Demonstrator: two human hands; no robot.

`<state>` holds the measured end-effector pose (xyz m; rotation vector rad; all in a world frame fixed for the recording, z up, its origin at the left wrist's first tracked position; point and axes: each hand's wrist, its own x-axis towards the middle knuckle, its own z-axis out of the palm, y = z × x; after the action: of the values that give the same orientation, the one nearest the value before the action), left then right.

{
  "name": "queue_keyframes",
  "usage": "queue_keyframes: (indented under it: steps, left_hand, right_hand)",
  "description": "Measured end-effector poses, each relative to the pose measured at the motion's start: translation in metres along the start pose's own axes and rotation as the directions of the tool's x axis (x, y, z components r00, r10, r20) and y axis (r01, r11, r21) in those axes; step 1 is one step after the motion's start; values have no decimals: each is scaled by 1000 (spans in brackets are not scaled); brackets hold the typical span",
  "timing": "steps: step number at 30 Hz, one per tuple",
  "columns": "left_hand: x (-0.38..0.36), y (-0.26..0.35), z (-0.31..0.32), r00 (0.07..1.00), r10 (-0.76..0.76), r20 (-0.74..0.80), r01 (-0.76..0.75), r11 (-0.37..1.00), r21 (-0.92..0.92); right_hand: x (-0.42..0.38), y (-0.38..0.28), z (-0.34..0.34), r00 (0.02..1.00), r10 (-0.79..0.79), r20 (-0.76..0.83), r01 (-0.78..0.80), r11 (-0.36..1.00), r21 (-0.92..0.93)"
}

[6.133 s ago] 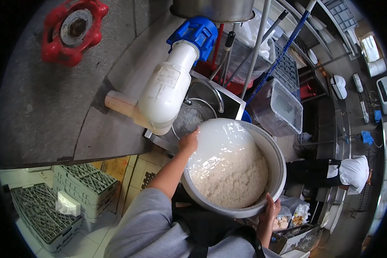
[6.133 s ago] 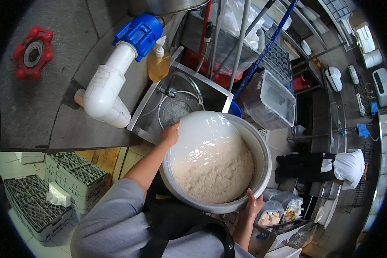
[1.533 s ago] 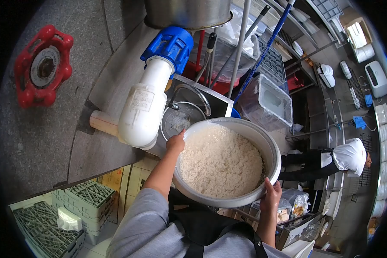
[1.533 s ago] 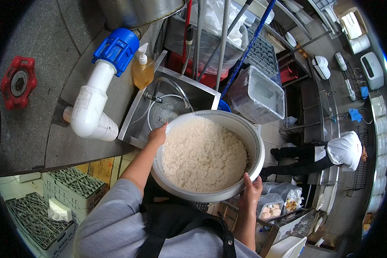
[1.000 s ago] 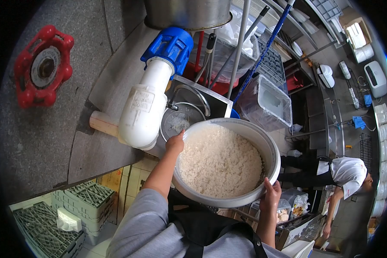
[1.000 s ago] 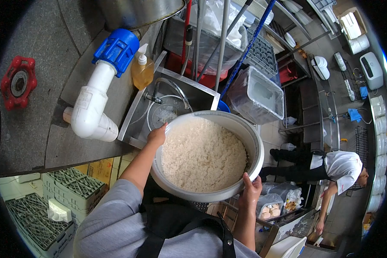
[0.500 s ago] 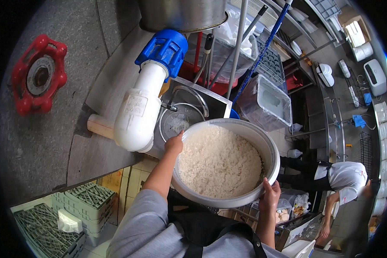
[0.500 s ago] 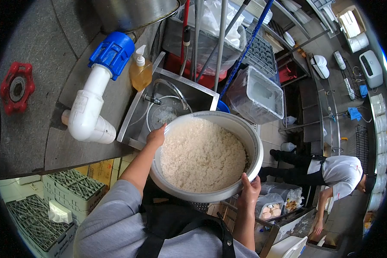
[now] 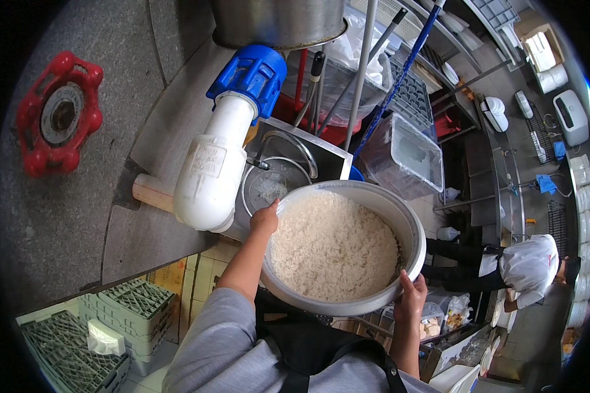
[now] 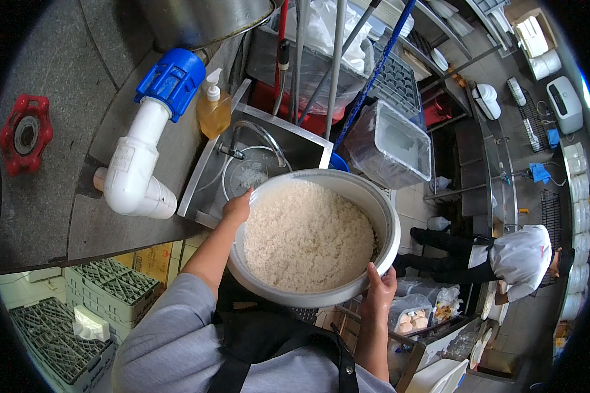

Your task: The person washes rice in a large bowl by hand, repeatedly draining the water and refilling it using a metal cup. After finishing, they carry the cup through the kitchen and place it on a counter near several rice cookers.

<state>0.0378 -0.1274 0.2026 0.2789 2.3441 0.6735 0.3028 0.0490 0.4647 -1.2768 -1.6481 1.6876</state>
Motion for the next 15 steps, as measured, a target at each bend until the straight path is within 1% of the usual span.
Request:
queue_keyframes:
  steps: [4, 7, 15]
  left_hand:
    - [1, -1, 0, 1000, 1, 2, -1, 1000, 0]
    - [6, -5, 7, 1000, 18, -14, -18, 1000, -2]
    - [1, -2, 0, 1000, 1, 2, -1, 1000, 8]
  right_hand:
    - [-1, -1, 2, 1000, 4, -17, -4, 1000, -3]
    - [0, 1, 4, 999, -40, -32, 40, 999, -13]
    - [-2, -2, 4, 1000, -8, -1, 8, 1000, 25]
